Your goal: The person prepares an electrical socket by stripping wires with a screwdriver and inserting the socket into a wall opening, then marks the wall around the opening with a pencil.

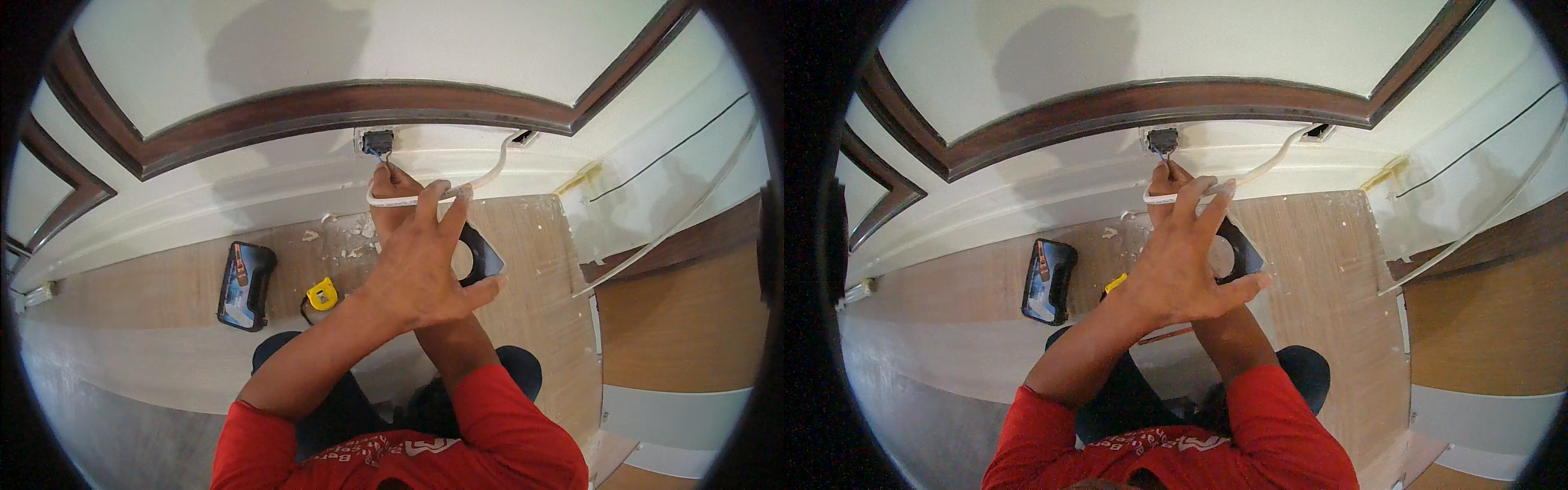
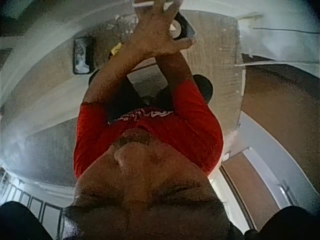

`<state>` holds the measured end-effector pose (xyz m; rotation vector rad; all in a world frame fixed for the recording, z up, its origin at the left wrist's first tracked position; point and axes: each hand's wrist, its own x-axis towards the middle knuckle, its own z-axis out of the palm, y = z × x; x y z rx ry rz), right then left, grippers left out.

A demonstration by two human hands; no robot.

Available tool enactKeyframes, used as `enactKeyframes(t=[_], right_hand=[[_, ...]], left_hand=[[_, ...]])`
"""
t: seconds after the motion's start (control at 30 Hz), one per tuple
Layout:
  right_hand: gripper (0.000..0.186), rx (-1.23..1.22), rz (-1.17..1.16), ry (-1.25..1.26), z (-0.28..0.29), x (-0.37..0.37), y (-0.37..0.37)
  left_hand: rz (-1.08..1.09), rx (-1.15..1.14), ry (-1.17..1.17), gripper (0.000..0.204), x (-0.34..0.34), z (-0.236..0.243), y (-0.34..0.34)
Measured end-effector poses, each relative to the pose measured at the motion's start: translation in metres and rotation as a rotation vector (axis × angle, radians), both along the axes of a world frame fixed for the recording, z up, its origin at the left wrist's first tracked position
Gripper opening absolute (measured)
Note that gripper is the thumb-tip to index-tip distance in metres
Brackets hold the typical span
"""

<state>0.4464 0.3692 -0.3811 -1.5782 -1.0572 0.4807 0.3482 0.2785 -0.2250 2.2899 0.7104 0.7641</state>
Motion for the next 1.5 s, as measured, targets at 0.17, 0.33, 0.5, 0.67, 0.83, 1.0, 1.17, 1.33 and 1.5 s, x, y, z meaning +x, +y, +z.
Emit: enactKeyframes(t=[0.17,0.33,0.5,0.67,0.83,1.0,1.17,1.33,1.5], right_hand=[[0.027,-0.069,-0.053,0.077,0.023,-0.01,0.0],[0.029,-0.331,-0.011,0.15,0.095,-0.034,-0.018],[0.027,0.189,0.12,0.647,-0.044,0.013,0.023],[0.026,0.148,-0.025,-0.075,-0.033,0.006,0.022],[0.029,0.013,-0.1,0.047,0.024,-0.004,0.007],[0.03,0.013,-0.034,0.007,0.032,0.003,0.005],[0.029,-0.043,-0.003,-0.043,0.031,0.01,0.008],[0.021,-0.058,0.066,0.001,0.035,0.016,0.004],[0.021,-0.088,-0.011,-0.036,0.05,0.0,0.001]], left_hand=[[0.015,0.031,-0.022,0.099,0.0,-0.001,-0.001],[0.024,0.034,-0.065,0.097,-0.002,-0.006,0.001],[0.003,0.07,-0.056,0.096,0.004,-0.003,-0.003],[0.004,0.072,-0.051,0.097,0.003,-0.005,-0.003],[0.009,0.082,-0.026,0.098,0.004,-0.004,-0.008],[-0.038,0.048,-0.086,0.097,0.004,-0.006,-0.006],[-0.032,0.025,-0.068,0.098,0.0,-0.005,-0.007],[-0.018,0.004,-0.012,0.101,0.001,-0.005,-0.011],[-0.008,-0.012,0.028,0.104,-0.002,-0.004,-0.007]])
